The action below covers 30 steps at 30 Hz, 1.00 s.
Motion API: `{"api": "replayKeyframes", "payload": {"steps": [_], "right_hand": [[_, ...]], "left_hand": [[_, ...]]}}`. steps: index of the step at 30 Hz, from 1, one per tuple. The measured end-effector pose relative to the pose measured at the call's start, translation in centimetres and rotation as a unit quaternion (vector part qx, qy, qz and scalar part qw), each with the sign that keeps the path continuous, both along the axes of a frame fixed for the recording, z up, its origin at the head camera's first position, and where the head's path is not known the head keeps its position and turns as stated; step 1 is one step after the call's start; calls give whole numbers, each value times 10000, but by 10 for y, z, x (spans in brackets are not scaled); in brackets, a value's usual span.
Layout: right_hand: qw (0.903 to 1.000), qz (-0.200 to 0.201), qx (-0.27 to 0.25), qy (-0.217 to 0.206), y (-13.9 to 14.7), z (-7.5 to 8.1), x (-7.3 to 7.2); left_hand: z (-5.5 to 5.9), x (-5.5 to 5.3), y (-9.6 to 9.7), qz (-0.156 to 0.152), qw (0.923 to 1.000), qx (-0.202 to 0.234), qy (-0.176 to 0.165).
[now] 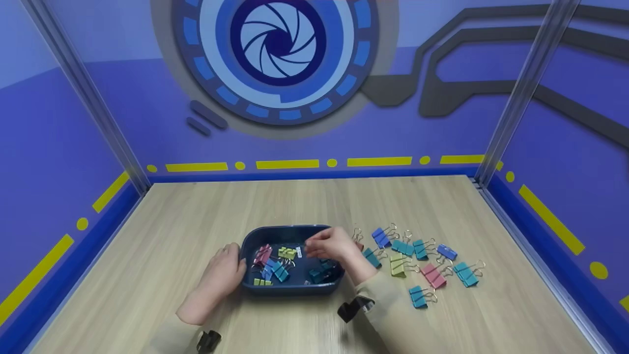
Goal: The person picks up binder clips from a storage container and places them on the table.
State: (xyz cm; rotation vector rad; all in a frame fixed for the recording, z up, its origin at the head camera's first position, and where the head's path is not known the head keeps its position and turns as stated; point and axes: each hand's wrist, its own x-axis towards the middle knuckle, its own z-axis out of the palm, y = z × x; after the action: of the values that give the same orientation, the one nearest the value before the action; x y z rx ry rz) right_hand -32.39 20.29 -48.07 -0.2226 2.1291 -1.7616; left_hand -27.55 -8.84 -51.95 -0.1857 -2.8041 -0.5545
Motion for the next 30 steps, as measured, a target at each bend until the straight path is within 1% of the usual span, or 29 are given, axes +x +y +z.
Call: {"api": "replayKeyframes", "payload": {"steps": [3, 6, 9, 11, 16, 20, 23, 27, 30], "right_hand": [[9998, 28, 188, 11, -11, -5, -1], [9988, 52, 481, 110, -20, -9, -3], [9971, 81, 734, 160, -28, -13, -5], [9966, 114, 808, 122, -32, -14, -6], [9962, 295, 818, -78, -40, -17, -7], [9955, 295, 888, -113, -46, -21, -9], [9953, 263, 926, -136, -51, -23, -9], [9952, 319, 919, -138, -55, -25, -8], [9948, 347, 949, -105, -57, -26, -7]], "left_hand": [[1, 0, 0, -3, 10000, 5, -92], [1, 0, 0, 15, 9999, 7, -134], [2, -1, 0, 30, 9999, 25, -118], [2, -1, -1, 25, 9999, 38, -105], [1, -1, -1, -5, 9999, 40, -117], [1, -1, 0, 8, 9999, 34, -134], [1, 0, 0, -6, 10000, 14, -39], [1, 1, 0, -52, 9999, -21, 137], [1, 1, -1, -68, 9998, -32, 159]]}}
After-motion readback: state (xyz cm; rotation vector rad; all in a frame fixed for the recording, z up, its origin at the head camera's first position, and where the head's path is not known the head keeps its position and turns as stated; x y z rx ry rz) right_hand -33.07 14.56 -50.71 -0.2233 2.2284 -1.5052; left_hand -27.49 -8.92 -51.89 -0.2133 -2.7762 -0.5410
